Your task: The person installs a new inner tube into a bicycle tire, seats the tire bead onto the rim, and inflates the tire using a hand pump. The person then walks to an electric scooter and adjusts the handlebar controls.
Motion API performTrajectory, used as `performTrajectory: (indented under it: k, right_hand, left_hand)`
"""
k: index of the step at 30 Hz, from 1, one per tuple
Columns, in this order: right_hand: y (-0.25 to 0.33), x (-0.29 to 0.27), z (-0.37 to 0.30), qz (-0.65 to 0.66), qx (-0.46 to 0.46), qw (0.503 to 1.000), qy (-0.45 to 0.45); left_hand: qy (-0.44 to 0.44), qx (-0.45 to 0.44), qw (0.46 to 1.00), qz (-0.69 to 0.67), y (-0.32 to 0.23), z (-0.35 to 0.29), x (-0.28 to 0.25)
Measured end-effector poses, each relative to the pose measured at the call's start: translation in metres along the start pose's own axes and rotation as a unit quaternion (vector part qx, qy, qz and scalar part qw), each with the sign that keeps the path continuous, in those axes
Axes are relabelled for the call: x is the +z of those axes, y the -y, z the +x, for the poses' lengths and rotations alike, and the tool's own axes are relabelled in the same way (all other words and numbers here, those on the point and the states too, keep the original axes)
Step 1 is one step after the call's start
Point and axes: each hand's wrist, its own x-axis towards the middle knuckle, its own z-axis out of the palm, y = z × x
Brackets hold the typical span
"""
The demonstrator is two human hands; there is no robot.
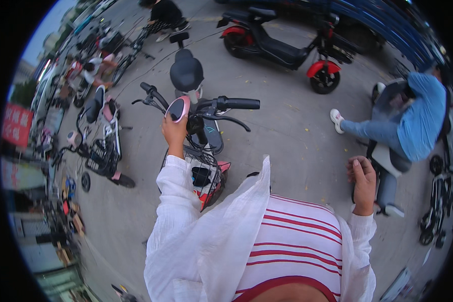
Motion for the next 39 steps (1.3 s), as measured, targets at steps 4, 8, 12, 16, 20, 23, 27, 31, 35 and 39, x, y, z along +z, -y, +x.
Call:
performTrajectory:
  k: [4,8,12,16,20,23,27,31,35,39]
  right_hand:
    - [0.000,0.027,0.108,-0.001,0.001,0.992,0.125]
    - [-0.007,0.050,0.196,-0.014,0.039,0.978,0.206]
    - [-0.004,0.078,0.281,-0.061,0.079,0.955,0.281]
    - [0.018,0.133,0.360,-0.139,0.042,0.911,0.387]
    - [0.034,0.213,0.421,-0.171,0.001,0.850,0.499]
    - [0.036,0.272,0.459,-0.177,-0.018,0.787,0.591]
    - [0.034,0.340,0.492,-0.176,-0.012,0.712,0.680]
    - [0.010,0.416,0.495,-0.166,-0.027,0.629,0.759]
    - [-0.042,0.499,0.461,-0.149,-0.009,0.536,0.831]
    - [-0.078,0.564,0.388,-0.132,0.150,0.516,0.833]
  left_hand:
    - [0.042,-0.117,0.992,0.007,-0.003,0.025,0.006]
    - [0.125,-0.203,0.958,0.161,-0.047,0.048,0.015]
    - [0.136,-0.245,0.924,0.260,-0.079,0.062,0.031]
    - [0.119,-0.248,0.907,0.319,-0.098,0.069,0.040]
    - [0.083,-0.239,0.911,0.327,-0.089,0.072,0.049]
    - [0.059,-0.218,0.926,0.303,-0.071,0.066,0.048]
    - [0.078,-0.256,0.936,0.229,-0.071,0.072,0.040]
    - [0.054,-0.338,0.897,0.278,-0.089,0.085,0.045]
    - [0.039,-0.335,0.870,0.359,-0.110,0.099,0.067]
    - [0.081,-0.344,0.892,0.280,-0.100,0.101,0.050]
